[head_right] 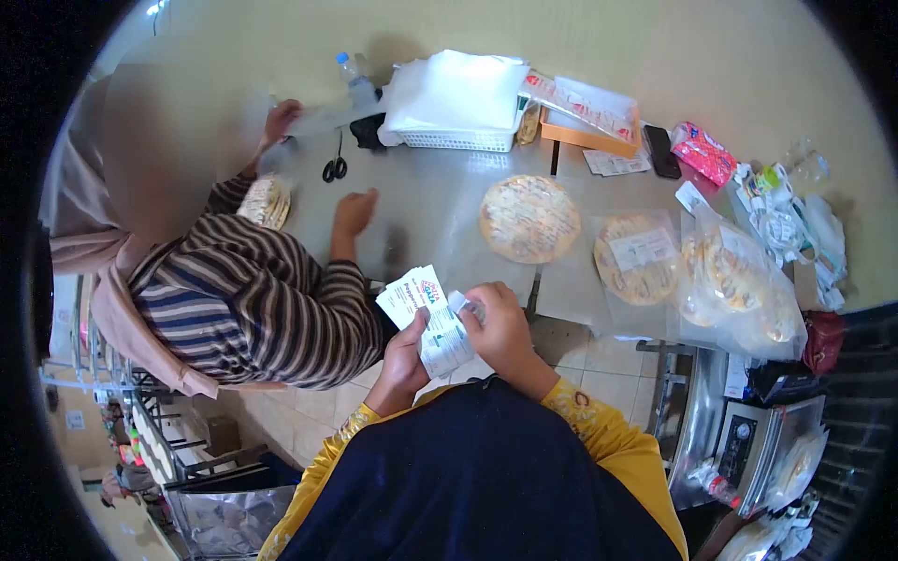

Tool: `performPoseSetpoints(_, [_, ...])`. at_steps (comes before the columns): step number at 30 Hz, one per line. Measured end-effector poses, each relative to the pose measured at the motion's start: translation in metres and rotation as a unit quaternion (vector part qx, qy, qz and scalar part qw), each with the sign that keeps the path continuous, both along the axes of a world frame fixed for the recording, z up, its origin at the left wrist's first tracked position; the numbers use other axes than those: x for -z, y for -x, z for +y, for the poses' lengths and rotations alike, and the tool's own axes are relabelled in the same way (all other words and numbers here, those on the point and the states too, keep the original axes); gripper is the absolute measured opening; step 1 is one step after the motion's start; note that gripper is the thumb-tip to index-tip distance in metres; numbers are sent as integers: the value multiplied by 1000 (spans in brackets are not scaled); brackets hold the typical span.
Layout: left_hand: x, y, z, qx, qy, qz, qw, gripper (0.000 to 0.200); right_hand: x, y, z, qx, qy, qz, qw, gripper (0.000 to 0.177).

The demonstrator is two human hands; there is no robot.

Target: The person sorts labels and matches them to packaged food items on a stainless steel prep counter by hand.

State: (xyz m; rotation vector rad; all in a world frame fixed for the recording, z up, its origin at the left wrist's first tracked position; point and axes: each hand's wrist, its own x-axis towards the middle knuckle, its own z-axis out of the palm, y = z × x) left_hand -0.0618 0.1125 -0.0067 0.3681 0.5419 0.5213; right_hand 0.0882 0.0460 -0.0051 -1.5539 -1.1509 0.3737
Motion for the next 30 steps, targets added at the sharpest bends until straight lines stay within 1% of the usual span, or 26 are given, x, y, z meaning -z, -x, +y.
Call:
performPoseSetpoints(1, [-2, 2, -2, 3, 5, 1, 1000, 46, -1, 2, 0, 37, -23, -105, 994, 17])
performPoseSetpoints(2, [-5, 4, -5, 7, 10, 2, 1000, 47, -1, 2, 0, 24, -28, -111, 993, 15])
performPoseSetpoints(3, [-3, 7, -6, 11, 11, 2, 1000, 47, 2, 2, -3, -26, 13, -28, 999, 14])
performPoseSetpoints(4, [-2, 11, -4, 15, 11, 2, 1000, 47, 5, 0, -7, -76, 53, 56, 994, 13])
performPoseSetpoints(5, [-2, 16, -3, 17, 9, 2, 1000, 47, 5, 0, -8, -126, 91, 138, 978, 12])
performPoseSetpoints(8, [0, 27, -4, 1, 6, 4, 1000, 46, -4, 2, -7, -173, 96, 150, 969, 10])
performPoseSetpoints(11, [-2, 37, -6, -18, 8, 10, 1000, 44, -2, 3, -1, -199, 99, 177, 959, 10])
performPoseSetpoints(14, [-3, 49, -5, -1, 14, 17, 1000, 41, -25, 5, 1, -246, 151, 135, 948, 12])
performPoseSetpoints(17, [-2, 57, -3, 17, 66, -11, 998, 39, -33, 1, 6, -308, 120, -78, 941, 14])
performPoseSetpoints(19, [-2, 61, -3, 18, 96, -7, 995, 41, -35, 1, 10, -319, 51, -191, 927, 16])
performPoseSetpoints(20, [-2, 63, -2, 19, 111, -4, 994, 43, -36, 2, 12, -321, 15, -246, 914, 17])
performPoseSetpoints(23, [5, 70, 0, 23, 133, -34, 990, 44, -41, 3, 17, -344, -28, -360, 867, 18])
performPoseSetpoints(26, [5, 75, 0, 30, 147, -39, 988, 45, -41, 5, 17, -361, -69, -392, 843, 17])
performPoseSetpoints(30, [-1, 78, 1, 44, 152, -38, 987, 42, -42, 7, 18, -387, -43, -378, 840, 13])
